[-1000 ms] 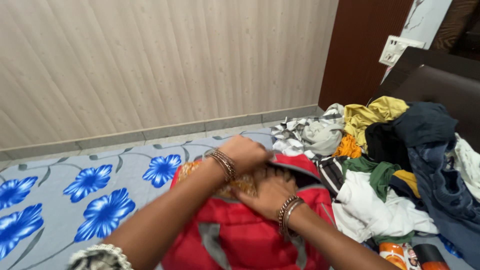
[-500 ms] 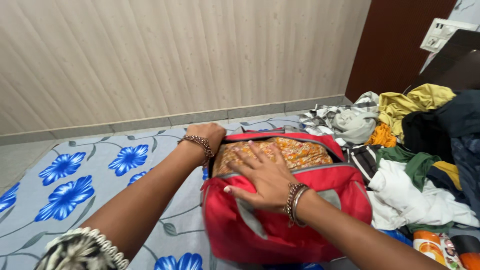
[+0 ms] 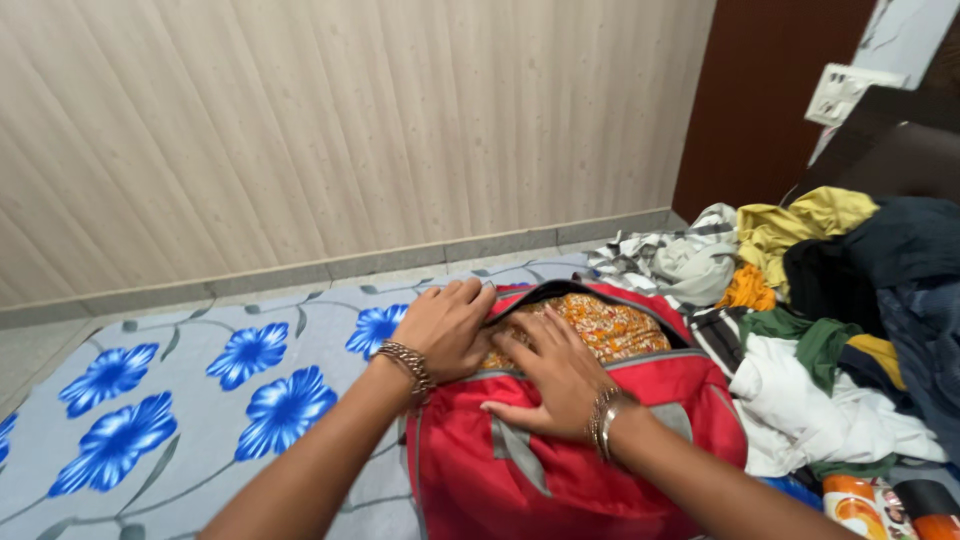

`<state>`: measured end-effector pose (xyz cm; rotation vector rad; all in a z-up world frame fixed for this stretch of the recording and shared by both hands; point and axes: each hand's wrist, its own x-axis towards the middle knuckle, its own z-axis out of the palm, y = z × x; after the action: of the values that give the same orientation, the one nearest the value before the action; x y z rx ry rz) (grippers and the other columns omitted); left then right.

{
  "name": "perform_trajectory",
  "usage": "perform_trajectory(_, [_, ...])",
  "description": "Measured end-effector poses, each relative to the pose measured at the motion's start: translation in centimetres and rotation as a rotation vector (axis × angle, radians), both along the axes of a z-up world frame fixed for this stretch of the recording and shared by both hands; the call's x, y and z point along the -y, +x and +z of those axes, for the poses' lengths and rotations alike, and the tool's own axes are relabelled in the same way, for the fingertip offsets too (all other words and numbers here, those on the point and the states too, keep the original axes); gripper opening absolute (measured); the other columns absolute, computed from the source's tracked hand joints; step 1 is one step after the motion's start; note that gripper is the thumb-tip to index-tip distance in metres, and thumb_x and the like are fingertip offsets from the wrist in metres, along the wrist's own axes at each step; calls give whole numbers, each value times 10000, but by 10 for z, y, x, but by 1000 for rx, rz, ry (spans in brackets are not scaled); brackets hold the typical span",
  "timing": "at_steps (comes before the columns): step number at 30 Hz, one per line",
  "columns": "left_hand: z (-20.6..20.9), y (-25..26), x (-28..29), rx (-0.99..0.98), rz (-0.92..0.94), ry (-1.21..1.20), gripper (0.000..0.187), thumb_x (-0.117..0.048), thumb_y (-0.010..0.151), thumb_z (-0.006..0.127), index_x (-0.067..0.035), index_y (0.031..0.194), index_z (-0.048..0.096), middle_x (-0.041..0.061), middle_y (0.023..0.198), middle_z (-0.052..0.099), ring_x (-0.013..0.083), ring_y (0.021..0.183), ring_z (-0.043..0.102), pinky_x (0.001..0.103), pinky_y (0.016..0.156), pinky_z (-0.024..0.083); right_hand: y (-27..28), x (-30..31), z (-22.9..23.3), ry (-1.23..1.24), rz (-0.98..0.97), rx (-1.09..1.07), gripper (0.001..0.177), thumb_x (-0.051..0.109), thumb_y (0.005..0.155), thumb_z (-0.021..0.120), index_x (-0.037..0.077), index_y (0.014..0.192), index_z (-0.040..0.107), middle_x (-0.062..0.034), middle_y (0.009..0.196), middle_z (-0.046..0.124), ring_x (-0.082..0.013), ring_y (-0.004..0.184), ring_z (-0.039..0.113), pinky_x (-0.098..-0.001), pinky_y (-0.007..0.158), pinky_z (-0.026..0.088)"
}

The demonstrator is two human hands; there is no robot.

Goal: The person packs several pieces of folded clothing into a red travel bag on a bed, then places a face wash tube and small toiletries into the side pockets and zips the bag closed.

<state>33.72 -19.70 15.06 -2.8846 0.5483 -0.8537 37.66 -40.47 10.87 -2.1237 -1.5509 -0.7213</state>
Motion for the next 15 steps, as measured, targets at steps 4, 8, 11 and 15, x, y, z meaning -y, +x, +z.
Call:
perform_trajectory(4, [2, 49, 40, 129, -101, -71, 409, -269, 833, 684, -124, 1205, 596, 115, 1041, 636, 315, 1023, 622, 464, 813, 483, -24, 23, 11, -213, -512, -66, 1117, 831, 724, 592, 92, 1527, 350, -286, 1556, 279, -529, 1465, 180, -776, 1081, 132])
perform_trajectory(8, [9, 109, 76, 15, -73, -31, 172, -213, 900, 619, -141, 1039, 690, 112, 1021, 711, 327, 994, 690, 472, 799, 542, -16, 37, 20, -405, -575, -333, 1147, 840, 751, 582, 148, 1593, 224, -258, 1618, 167, -484, 1510, 55, -751, 1099, 109])
perform_trajectory(11, [9, 114, 80, -166, -132, 46, 166, -237, 955, 602, -137, 943, 734, 134, 983, 735, 352, 935, 712, 494, 776, 559, -2, 30, 5, -245, -451, -277, 1201, 829, 735, 622, 68, 1587, 249, -316, 1599, 196, -517, 1492, 97, -722, 1095, 139])
perform_trajectory(15, [-10, 70, 66, -271, -183, -136, 204, -278, 900, 634, -158, 1005, 762, 120, 994, 749, 345, 946, 704, 486, 808, 557, 5, 25, -18, -382, -460, -385, 1141, 810, 761, 594, 50, 1549, 272, -229, 1603, 264, -452, 1461, 217, -698, 1158, 154])
